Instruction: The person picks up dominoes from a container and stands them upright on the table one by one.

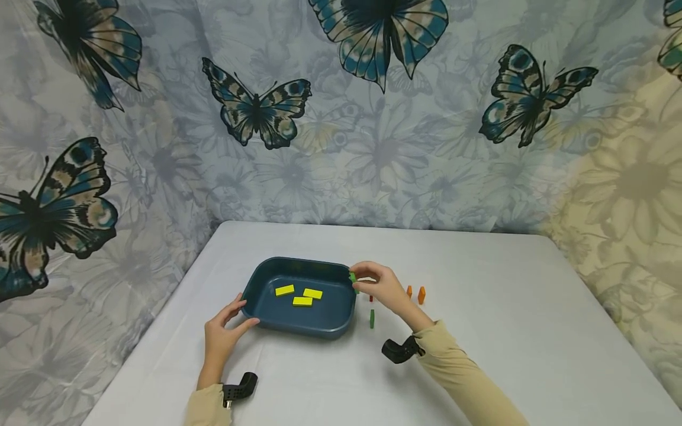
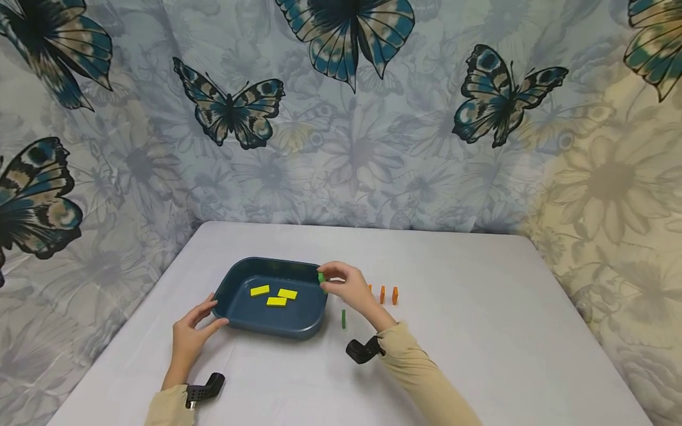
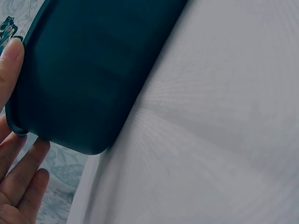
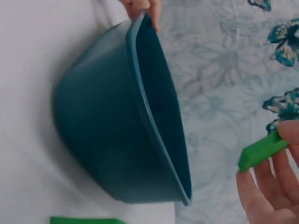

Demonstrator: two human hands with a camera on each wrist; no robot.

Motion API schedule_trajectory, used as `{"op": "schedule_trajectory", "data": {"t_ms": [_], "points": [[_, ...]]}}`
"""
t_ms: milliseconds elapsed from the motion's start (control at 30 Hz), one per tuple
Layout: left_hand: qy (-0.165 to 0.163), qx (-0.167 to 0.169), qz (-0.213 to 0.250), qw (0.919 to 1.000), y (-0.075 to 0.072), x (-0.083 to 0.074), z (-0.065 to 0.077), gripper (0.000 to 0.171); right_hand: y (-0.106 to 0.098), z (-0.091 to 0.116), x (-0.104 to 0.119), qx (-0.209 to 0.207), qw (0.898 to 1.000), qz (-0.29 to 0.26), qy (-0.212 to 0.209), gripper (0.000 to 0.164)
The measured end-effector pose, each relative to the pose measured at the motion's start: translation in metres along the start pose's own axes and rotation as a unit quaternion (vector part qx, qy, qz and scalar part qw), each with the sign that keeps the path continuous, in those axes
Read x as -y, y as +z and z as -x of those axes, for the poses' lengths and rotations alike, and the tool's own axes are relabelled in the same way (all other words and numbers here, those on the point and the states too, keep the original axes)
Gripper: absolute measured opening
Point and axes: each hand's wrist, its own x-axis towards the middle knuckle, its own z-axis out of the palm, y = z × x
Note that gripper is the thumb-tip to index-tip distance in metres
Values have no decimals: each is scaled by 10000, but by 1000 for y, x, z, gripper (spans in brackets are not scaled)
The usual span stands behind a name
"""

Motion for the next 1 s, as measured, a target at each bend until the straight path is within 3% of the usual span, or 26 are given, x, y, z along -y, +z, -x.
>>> {"op": "schedule_trajectory", "data": {"t_ms": [100, 267, 433, 667, 1000], "points": [[10, 60, 8, 10000, -1, -1, -1, 47, -7, 10, -11, -251, 9992, -154, -274, 27], [-32, 36, -78, 10000, -2, -2, -1, 47, -17, 28, -25, -601, 9971, 149, -432, 31], [65, -14, 2, 10000, -2, -7, -2, 47, -20, 41, -23, -604, 9975, 256, -278, 27], [15, -5, -5, 10000, -1, 0, 0, 47, -25, 52, -62, -799, 9965, 52, -250, 24], [-11, -19, -97, 10000, -2, 1, -1, 48, -22, 62, -78, -752, 9969, 68, 209, 26]]}}
